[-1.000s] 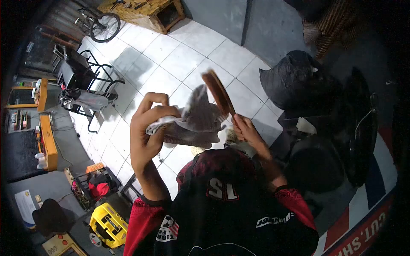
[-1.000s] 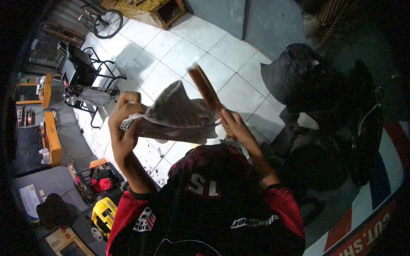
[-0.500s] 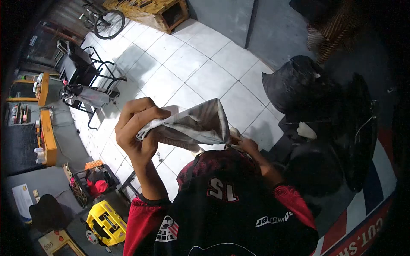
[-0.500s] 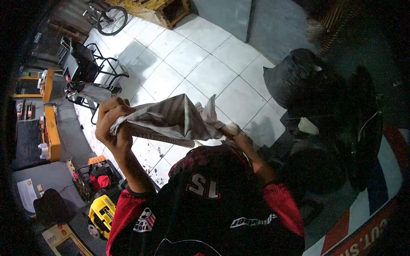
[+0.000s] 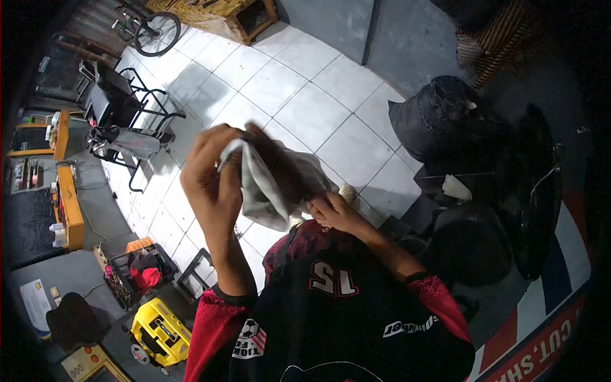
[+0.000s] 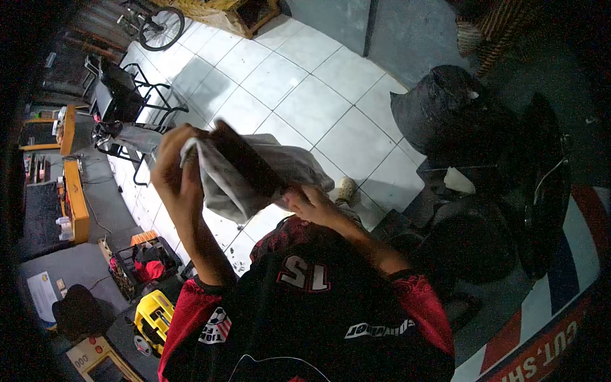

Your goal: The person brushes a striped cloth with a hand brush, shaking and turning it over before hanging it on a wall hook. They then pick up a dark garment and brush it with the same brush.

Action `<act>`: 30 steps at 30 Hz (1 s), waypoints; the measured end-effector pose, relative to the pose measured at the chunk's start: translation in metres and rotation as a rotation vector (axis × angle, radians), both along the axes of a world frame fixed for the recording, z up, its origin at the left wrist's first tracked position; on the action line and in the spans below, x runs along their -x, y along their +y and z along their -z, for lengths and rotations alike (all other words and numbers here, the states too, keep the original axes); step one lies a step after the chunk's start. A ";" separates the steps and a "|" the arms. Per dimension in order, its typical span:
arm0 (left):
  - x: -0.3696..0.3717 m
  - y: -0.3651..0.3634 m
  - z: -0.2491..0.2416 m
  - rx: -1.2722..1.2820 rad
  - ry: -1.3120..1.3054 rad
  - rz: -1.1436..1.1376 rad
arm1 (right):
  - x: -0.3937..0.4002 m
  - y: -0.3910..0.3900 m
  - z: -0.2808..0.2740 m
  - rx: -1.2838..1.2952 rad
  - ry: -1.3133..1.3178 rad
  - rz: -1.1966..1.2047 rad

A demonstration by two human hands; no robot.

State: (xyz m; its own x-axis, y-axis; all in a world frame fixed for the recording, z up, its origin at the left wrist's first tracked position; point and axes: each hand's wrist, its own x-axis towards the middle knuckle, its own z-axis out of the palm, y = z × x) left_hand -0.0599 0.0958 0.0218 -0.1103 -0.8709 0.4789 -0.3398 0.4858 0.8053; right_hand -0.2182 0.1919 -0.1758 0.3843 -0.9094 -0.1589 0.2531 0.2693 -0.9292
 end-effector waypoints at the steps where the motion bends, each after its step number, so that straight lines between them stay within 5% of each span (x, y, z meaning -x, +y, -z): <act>1: -0.001 -0.003 -0.002 0.103 0.031 -0.050 | -0.003 0.000 -0.004 -0.048 0.245 0.122; 3: -0.011 -0.007 -0.007 0.135 0.081 -0.152 | 0.009 0.001 0.071 0.249 0.755 0.140; 4: -0.015 -0.008 -0.010 0.138 0.078 -0.210 | 0.021 0.006 0.116 0.046 0.861 0.021; 5: -0.020 -0.007 -0.013 0.139 0.074 -0.266 | 0.043 0.023 0.188 0.172 1.104 -0.211; 8: -0.034 -0.008 0.000 0.051 0.248 -0.250 | 0.080 0.047 0.174 -0.190 1.194 -0.239; 11: -0.032 -0.004 -0.002 -0.020 0.286 -0.269 | 0.107 0.078 0.276 -0.164 1.432 -0.416; 14: -0.032 -0.002 0.001 -0.101 0.307 -0.233 | 0.086 0.037 0.186 -0.419 1.330 -0.076; 16: -0.021 -0.001 0.005 -0.154 0.453 -0.209 | 0.066 0.016 0.134 -0.052 1.027 0.265; 18: -0.012 -0.001 0.011 -0.165 0.439 -0.269 | 0.036 -0.011 0.039 -0.093 0.705 0.354; 20: -0.002 0.001 0.013 -0.111 0.314 -0.408 | 0.008 -0.013 -0.019 0.136 0.512 0.365; 22: 0.010 -0.003 0.014 0.042 0.166 -0.489 | -0.015 -0.010 -0.057 0.645 0.596 0.380; 23: 0.014 -0.004 0.015 0.095 0.163 -0.472 | -0.025 -0.010 -0.064 0.850 0.678 0.391; 25: 0.017 -0.005 0.016 0.205 0.156 -0.441 | -0.031 -0.010 -0.063 0.339 0.288 0.129; 26: 0.020 0.000 0.008 0.088 0.414 -0.343 | -0.036 -0.006 -0.002 0.660 0.555 0.110; 27: 0.019 0.001 0.003 0.098 0.472 -0.334 | -0.037 -0.012 0.029 0.329 0.537 0.051; 30: 0.007 -0.002 -0.001 0.157 0.571 -0.342 | -0.001 -0.015 0.063 0.116 0.981 -0.148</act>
State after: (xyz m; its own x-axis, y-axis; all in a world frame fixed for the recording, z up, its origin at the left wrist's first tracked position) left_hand -0.0673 0.0933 0.0229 0.4660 -0.7272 0.5040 -0.0374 0.5529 0.8324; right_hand -0.2173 0.1773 -0.2388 0.2415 -0.8930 -0.3798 -0.6692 0.1302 -0.7316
